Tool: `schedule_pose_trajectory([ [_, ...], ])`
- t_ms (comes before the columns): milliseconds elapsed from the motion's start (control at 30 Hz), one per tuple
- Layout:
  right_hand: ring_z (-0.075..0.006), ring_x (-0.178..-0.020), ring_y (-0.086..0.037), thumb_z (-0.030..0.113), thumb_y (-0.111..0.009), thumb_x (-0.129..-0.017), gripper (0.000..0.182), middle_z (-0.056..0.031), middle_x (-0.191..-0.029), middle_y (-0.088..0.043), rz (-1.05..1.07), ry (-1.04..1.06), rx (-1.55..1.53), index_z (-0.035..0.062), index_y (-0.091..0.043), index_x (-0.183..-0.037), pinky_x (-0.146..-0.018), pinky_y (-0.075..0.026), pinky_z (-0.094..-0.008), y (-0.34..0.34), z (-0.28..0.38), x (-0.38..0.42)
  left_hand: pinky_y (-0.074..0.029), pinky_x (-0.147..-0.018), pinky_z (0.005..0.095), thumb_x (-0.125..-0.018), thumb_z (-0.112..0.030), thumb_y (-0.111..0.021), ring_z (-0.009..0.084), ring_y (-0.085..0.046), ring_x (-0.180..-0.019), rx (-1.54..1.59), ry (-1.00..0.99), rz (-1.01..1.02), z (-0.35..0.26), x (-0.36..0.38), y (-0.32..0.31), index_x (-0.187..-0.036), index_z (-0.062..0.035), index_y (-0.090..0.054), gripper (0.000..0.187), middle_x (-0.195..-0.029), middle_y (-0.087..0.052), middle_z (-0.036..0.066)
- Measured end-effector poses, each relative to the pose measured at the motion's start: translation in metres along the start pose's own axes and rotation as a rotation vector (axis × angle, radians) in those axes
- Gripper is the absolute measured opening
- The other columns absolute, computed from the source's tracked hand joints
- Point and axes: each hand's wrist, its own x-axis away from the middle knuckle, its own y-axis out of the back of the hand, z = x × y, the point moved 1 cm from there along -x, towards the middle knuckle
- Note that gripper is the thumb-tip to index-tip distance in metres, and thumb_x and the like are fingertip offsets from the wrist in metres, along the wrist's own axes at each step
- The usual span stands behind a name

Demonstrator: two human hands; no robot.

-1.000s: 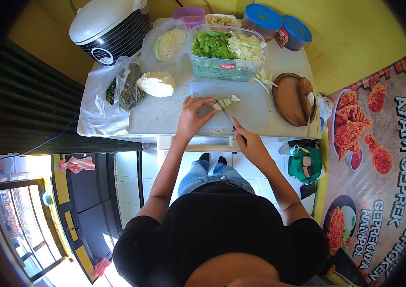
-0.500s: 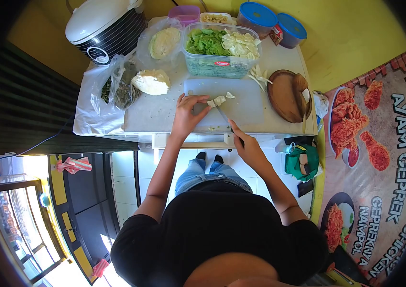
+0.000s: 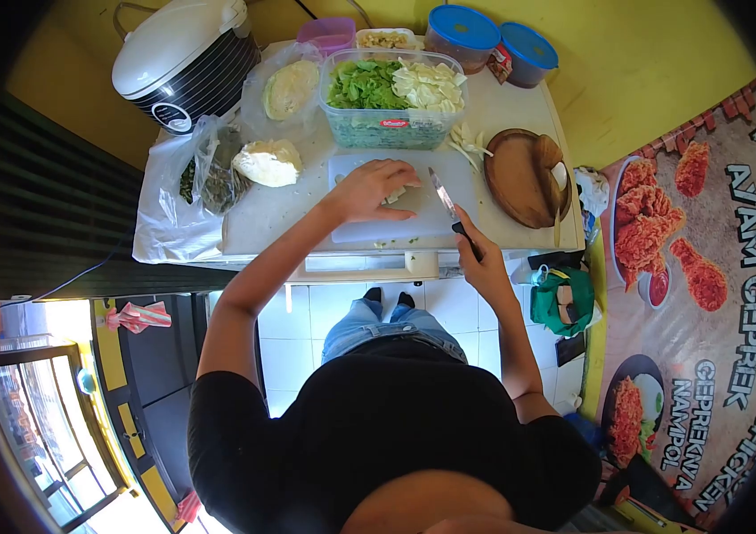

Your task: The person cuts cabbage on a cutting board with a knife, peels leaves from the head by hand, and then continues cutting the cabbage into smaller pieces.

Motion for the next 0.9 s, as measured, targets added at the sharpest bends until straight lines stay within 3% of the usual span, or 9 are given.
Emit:
schedule_pose_trajectory([
  [100, -0.0051, -0.064, -0.034, 0.007, -0.049, -0.097, 0.046, 0.0040, -0.072, -0.041, -0.025, -0.038, -0.002, 0.0152, -0.045, -0.143, -0.057, -0.034, -0.0197, 0.007, 0.008, 0.000, -0.048, -0.084, 0.0391, -0.080, -0.040, -0.070, 0.0292, -0.057, -0.100, 0.112, -0.060, 0.142, 0.008, -0.015, -0.008, -0.107, -0.0134, -0.060, 0.039, -0.108, -0.057, 0.009],
  [167, -0.0050, -0.064, -0.034, 0.007, -0.048, -0.098, 0.045, 0.0046, -0.072, -0.040, -0.015, -0.129, -0.065, 0.0142, -0.045, -0.142, -0.057, -0.033, -0.0196, 0.012, 0.010, -0.001, -0.049, -0.070, 0.0387, -0.083, -0.030, -0.069, 0.0275, -0.058, -0.083, 0.107, -0.103, 0.185, 0.008, -0.019, -0.013, -0.086, -0.0100, -0.060, 0.023, -0.089, -0.056, 0.008],
  [200, -0.0050, -0.064, -0.034, 0.007, -0.048, -0.098, 0.045, 0.0046, -0.072, -0.040, -0.018, -0.128, -0.068, 0.0142, -0.045, -0.142, -0.057, -0.033, -0.0196, 0.013, 0.006, -0.004, -0.049, -0.070, 0.0387, -0.083, -0.030, -0.069, 0.0275, -0.058, -0.083, 0.106, -0.105, 0.188, 0.009, -0.018, -0.016, -0.086, -0.0100, -0.060, 0.023, -0.089, -0.056, 0.008],
  [267, -0.0027, -0.053, -0.034, 0.011, -0.048, -0.098, 0.047, 0.0067, -0.063, -0.037, -0.045, 0.002, -0.041, 0.0176, -0.042, -0.145, -0.047, -0.030, -0.0194, 0.014, -0.005, -0.009, -0.047, -0.056, 0.0391, -0.086, -0.026, -0.066, 0.0249, -0.057, -0.068, 0.090, -0.265, 0.181, 0.010, -0.014, -0.020, -0.067, -0.0076, -0.055, 0.028, -0.072, -0.052, 0.007],
  [367, -0.0026, -0.053, -0.034, 0.011, -0.048, -0.098, 0.047, 0.0069, -0.063, -0.037, -0.047, 0.004, -0.016, 0.0174, -0.042, -0.144, -0.047, -0.030, -0.0192, 0.016, -0.008, -0.016, -0.044, -0.046, 0.0390, -0.086, -0.023, -0.065, 0.0234, -0.054, -0.053, 0.097, -0.290, 0.089, 0.012, -0.012, -0.022, -0.054, -0.0074, -0.051, 0.039, -0.056, -0.046, 0.006],
  [500, -0.0026, -0.054, -0.033, 0.012, -0.048, -0.099, 0.047, 0.0070, -0.063, -0.037, -0.058, 0.032, 0.000, 0.0172, -0.042, -0.145, -0.047, -0.030, -0.0190, 0.017, -0.007, -0.025, -0.041, -0.042, 0.0387, -0.086, -0.021, -0.066, 0.0233, -0.050, -0.045, 0.098, -0.324, 0.064, 0.016, -0.020, -0.020, -0.050, -0.0084, -0.048, 0.042, -0.050, -0.042, 0.005],
  [600, -0.0051, -0.064, -0.034, 0.008, -0.049, -0.098, 0.046, 0.0042, -0.072, -0.041, -0.058, -0.059, -0.036, 0.0142, -0.045, -0.143, -0.057, -0.033, -0.0197, 0.019, 0.000, -0.026, -0.039, -0.038, 0.0377, -0.084, -0.017, -0.068, 0.0230, -0.047, -0.040, 0.099, -0.333, 0.021, 0.007, -0.031, -0.003, -0.048, -0.0087, -0.046, 0.043, -0.048, -0.040, 0.005],
  [867, -0.0053, -0.064, -0.033, 0.008, -0.050, -0.097, 0.048, 0.0043, -0.072, -0.041, -0.030, -0.098, -0.048, 0.0161, -0.044, -0.143, -0.057, -0.033, -0.0196, 0.017, -0.002, -0.037, -0.033, -0.037, 0.0324, -0.081, -0.009, -0.071, 0.0186, -0.046, -0.039, -0.061, -0.316, -0.392, 0.005, -0.118, 0.102, -0.051, -0.0084, -0.052, 0.035, -0.046, -0.043, 0.004],
  [900, -0.0053, -0.064, -0.032, 0.007, -0.050, -0.097, 0.048, 0.0042, -0.072, -0.040, -0.029, -0.076, -0.034, 0.0160, -0.044, -0.143, -0.057, -0.033, -0.0195, 0.016, -0.004, -0.038, -0.036, -0.038, 0.0331, -0.084, -0.018, -0.069, 0.0197, -0.047, -0.040, -0.055, -0.255, -0.450, 0.015, -0.133, 0.102, -0.052, -0.0093, -0.057, 0.035, -0.046, -0.045, 0.003],
])
